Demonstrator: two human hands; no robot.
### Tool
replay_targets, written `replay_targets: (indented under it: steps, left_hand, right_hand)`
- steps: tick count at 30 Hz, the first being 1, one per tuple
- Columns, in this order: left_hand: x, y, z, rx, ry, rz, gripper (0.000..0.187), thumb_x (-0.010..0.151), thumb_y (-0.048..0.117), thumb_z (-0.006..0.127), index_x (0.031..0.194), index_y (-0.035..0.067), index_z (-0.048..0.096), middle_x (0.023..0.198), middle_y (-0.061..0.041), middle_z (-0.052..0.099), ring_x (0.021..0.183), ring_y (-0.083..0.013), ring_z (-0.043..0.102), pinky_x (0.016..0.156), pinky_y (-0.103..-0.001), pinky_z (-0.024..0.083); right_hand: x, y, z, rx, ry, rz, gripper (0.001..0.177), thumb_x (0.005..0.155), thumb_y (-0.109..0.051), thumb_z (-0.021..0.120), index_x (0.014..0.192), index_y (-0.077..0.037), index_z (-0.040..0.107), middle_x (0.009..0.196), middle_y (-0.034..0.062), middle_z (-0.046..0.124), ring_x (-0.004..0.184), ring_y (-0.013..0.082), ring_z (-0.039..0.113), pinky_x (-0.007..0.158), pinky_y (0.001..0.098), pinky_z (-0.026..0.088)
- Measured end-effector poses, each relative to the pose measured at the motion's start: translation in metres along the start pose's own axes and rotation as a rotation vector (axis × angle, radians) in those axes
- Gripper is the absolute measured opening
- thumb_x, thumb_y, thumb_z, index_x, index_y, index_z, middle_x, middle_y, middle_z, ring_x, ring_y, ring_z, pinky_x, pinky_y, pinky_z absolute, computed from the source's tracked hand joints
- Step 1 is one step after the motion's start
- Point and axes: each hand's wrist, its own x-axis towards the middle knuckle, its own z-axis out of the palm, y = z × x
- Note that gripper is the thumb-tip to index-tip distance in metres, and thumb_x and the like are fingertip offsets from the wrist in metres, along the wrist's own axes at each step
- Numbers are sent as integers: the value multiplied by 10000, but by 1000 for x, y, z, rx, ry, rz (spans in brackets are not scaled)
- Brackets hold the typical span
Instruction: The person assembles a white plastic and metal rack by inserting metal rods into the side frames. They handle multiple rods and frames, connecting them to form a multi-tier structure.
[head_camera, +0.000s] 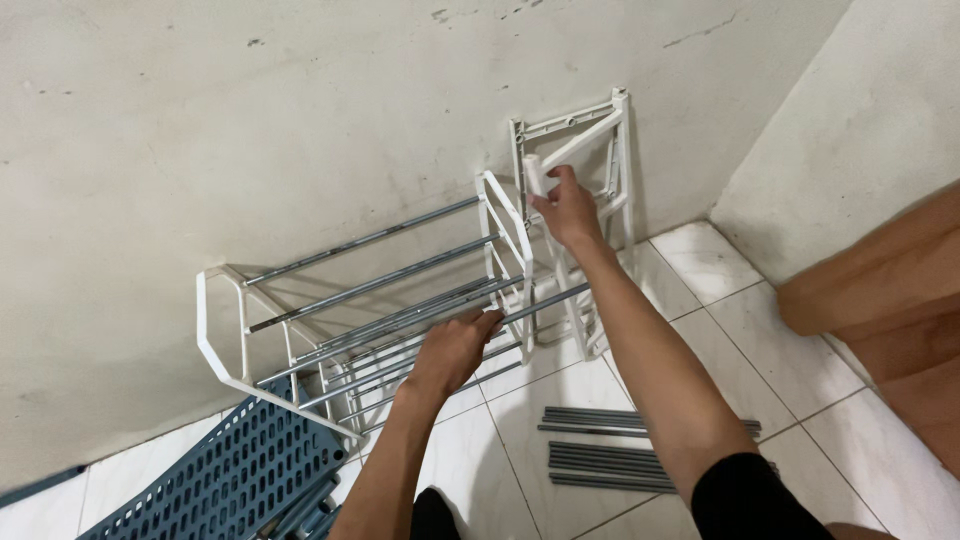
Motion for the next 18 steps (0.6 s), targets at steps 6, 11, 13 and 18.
replay_targets:
  steps: [6,11,13,18]
  left_hand:
    - [-3,15,-10,-27,-8,6,251,1027,259,553,1150,101,704,1002,-144,731,863,-385,697,735,-501,553]
    - [7,41,-11,-119,145,148,252,994,280,612,1080,79,739,976,-143,744,864,-386,698,738,-493,549]
    - [13,53,-9,-151,214,190,262,982,284,628,1070,63,738,1000,-144,748,868,-387,699,731,-485,555]
    - [34,79,0,-127,219,206,271,990,182,601,1214,51,680,1024,-173,711,876,-401,691,757,-491,553]
  right_hand:
    - [-37,15,-61,9,177,-104,748,900,-181,740,1479,-32,291,983,215,726,827,313,724,766,441,578]
    - [-69,38,-111,233,272,42,781,989,-245,683,1550,-57,172,1033,176,637,689,272,733,604,369,608]
    - [-78,53,-129,245,320,52,760,997,-260,682,1553,-57,206,1021,165,682,685,262,727,595,360,596]
    - [-94,109,-171,204,367,-16,618,1044,-254,709,1502,-21,365,1076,188,725,857,195,774,714,308,609]
